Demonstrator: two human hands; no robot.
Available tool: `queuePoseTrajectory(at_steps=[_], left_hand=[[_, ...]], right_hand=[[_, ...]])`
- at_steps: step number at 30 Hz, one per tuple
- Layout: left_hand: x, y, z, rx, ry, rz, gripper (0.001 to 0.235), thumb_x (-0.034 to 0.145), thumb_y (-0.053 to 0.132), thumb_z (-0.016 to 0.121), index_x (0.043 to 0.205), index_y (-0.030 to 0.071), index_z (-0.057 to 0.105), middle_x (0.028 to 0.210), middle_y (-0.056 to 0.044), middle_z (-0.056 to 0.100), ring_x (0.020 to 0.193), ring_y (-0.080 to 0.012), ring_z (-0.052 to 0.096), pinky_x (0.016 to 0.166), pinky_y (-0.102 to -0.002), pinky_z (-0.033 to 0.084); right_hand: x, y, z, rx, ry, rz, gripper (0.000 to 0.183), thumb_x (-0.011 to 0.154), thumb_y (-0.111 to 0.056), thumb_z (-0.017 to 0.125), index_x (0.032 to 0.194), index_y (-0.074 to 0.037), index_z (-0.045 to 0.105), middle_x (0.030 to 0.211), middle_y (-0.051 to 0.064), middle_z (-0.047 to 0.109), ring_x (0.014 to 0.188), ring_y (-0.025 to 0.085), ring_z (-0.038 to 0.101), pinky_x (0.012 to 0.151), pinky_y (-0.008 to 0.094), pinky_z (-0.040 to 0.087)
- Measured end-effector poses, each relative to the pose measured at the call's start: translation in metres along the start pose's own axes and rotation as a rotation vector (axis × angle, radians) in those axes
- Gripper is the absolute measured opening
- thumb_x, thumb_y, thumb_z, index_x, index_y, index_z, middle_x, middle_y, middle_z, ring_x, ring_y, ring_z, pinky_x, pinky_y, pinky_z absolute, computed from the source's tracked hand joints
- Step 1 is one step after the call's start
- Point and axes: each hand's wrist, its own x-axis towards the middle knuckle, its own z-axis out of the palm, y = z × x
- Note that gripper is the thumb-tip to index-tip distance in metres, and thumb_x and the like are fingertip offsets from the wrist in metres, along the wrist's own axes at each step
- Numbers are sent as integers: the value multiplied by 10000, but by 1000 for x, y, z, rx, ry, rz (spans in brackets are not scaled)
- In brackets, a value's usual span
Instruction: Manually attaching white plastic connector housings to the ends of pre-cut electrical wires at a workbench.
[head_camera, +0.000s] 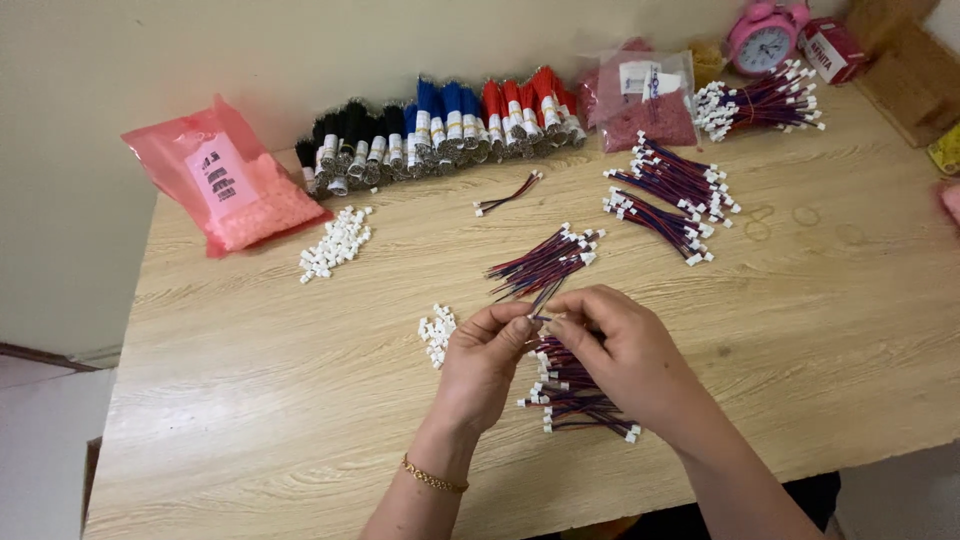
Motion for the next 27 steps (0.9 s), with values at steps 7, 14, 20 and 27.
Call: queuePoseTrajectory(at_steps=[7,14,20,27], left_hand=[[-2,0,-6,-140,-15,-124,216,860,35,683,1060,-45,672,875,-161,711,735,-201,704,728,-309,593],[0,-3,-10,-169,-31,-178,207,865,60,681,1063,1,681,886,-149,721,732,-189,705,732,-315,591],[0,-6,-8,-135,-17,-128,231,858,46,693,1074,-33,677,861,-156,703,756,-218,705,740,-312,591],[2,-14,-12,-55,-13,-79,218,859,48,695,1064,-25,687,849,-132,696,781,-202,705,761,-298,589]], right_hand=[[-3,9,3,-125,37,-238,96,839,-133,698,926,-116,735,793,75,625,769,240,676,702,335,547],[3,22,6,-439,186,-538,39,867,-195,683,855,-158,682,805,5,588,742,196,640,672,301,531],[4,24,6,-451,267,-572,88,816,-135,700,761,-158,635,791,-7,595,722,203,627,660,299,515],[5,25,5,-500,241,-587,102,771,-111,715,748,-136,618,791,39,598,720,259,630,636,372,507]])
